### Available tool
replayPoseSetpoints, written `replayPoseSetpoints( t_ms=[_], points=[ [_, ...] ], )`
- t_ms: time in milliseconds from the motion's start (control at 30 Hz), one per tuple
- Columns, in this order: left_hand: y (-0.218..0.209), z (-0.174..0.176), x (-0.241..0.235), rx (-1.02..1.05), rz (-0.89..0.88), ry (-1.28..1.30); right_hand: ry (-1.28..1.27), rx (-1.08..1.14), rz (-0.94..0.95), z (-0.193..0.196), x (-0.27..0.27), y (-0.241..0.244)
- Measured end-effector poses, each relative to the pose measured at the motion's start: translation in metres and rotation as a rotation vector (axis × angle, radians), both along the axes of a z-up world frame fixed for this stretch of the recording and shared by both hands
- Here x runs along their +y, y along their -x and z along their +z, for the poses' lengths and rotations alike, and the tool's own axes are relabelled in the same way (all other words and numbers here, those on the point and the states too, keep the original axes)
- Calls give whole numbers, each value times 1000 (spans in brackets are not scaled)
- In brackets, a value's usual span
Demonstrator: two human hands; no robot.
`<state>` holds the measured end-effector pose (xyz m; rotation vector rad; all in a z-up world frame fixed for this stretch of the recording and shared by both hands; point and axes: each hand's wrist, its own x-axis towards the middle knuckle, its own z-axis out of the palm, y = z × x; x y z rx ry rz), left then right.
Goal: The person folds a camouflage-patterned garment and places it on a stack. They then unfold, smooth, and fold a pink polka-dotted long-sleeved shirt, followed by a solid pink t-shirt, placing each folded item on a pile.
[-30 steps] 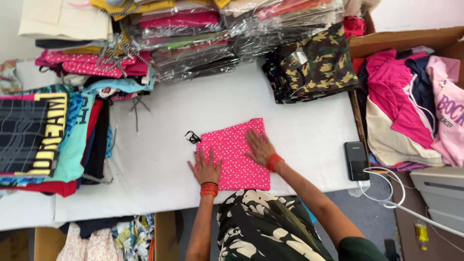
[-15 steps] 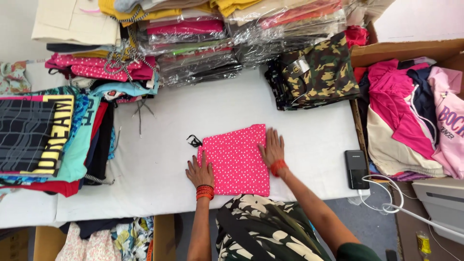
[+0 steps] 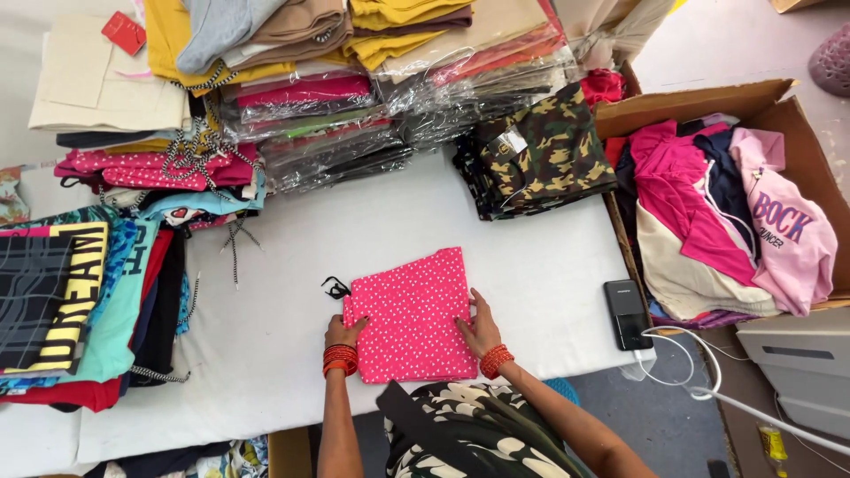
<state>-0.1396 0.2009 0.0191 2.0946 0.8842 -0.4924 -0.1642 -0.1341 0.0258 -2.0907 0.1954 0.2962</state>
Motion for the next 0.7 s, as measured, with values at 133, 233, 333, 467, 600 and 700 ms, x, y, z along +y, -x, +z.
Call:
replayPoseSetpoints(
  t_ms=[133, 233, 333, 467, 600, 700],
  points=[
    [1, -14, 11, -67, 45, 141, 13, 117, -56, -6, 0, -13],
    [-1, -6, 12, -104, 22, 189, 46, 136, -43, -11, 2, -22],
    [0, 7, 10, -131, -12, 212, 34, 222, -23, -14, 4, -26],
    [-9, 50, -8, -201, -81, 243, -144, 145, -18, -38, -3, -29],
    [-25, 94, -33, -292, -128, 335, -333, 106, -78, -13, -21, -38],
    [-45, 110, -58, -381, -145, 464, -423, 63, -128, -8, -59, -55]
  ],
)
